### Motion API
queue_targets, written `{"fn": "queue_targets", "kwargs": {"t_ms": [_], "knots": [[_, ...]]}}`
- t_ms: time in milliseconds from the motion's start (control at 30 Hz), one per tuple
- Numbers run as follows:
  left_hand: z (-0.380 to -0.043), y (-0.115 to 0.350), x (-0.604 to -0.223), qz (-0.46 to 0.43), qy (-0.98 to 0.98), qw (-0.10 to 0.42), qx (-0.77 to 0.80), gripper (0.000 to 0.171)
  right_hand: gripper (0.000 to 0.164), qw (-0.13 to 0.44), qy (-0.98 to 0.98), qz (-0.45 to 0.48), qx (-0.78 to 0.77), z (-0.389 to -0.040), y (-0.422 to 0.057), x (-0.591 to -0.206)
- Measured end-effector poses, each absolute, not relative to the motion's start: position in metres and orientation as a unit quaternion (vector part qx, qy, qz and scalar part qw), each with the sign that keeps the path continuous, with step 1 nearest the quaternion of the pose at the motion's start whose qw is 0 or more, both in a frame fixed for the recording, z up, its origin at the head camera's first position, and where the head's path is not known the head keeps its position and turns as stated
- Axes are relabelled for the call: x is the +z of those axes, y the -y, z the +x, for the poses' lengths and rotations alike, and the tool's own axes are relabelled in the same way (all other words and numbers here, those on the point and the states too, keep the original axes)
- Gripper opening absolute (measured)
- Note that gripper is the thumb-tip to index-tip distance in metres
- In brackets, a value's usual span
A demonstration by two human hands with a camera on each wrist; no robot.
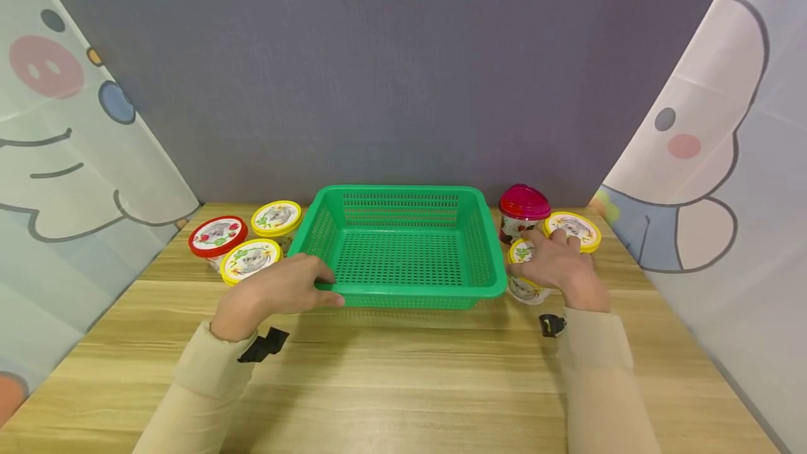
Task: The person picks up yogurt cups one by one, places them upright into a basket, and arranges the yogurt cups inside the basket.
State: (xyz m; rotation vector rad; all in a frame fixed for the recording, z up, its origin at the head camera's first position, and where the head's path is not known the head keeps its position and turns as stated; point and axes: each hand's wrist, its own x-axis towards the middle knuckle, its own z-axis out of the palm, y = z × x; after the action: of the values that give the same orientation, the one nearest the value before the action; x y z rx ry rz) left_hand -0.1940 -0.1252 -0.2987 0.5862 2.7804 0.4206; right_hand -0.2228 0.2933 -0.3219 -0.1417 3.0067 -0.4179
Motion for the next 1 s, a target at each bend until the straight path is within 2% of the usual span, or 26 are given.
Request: {"fn": "queue_targets", "kwargs": {"t_ms": [467,1000], "knots": [[-0.193,0.1255,-0.2989,0.205,-0.959,0.13,0.145,0.028,0.082,0.064,-0.986,-0.051,-0.148,-0.2274,-0.2943,-0.3262],[-0.1943,0.1256,-0.2987,0.205,-0.959,0.133,0.144,0.036,0.079,0.041,-0.986,-0.046,-0.154,-0.2287,-0.2931,-0.326]]}}
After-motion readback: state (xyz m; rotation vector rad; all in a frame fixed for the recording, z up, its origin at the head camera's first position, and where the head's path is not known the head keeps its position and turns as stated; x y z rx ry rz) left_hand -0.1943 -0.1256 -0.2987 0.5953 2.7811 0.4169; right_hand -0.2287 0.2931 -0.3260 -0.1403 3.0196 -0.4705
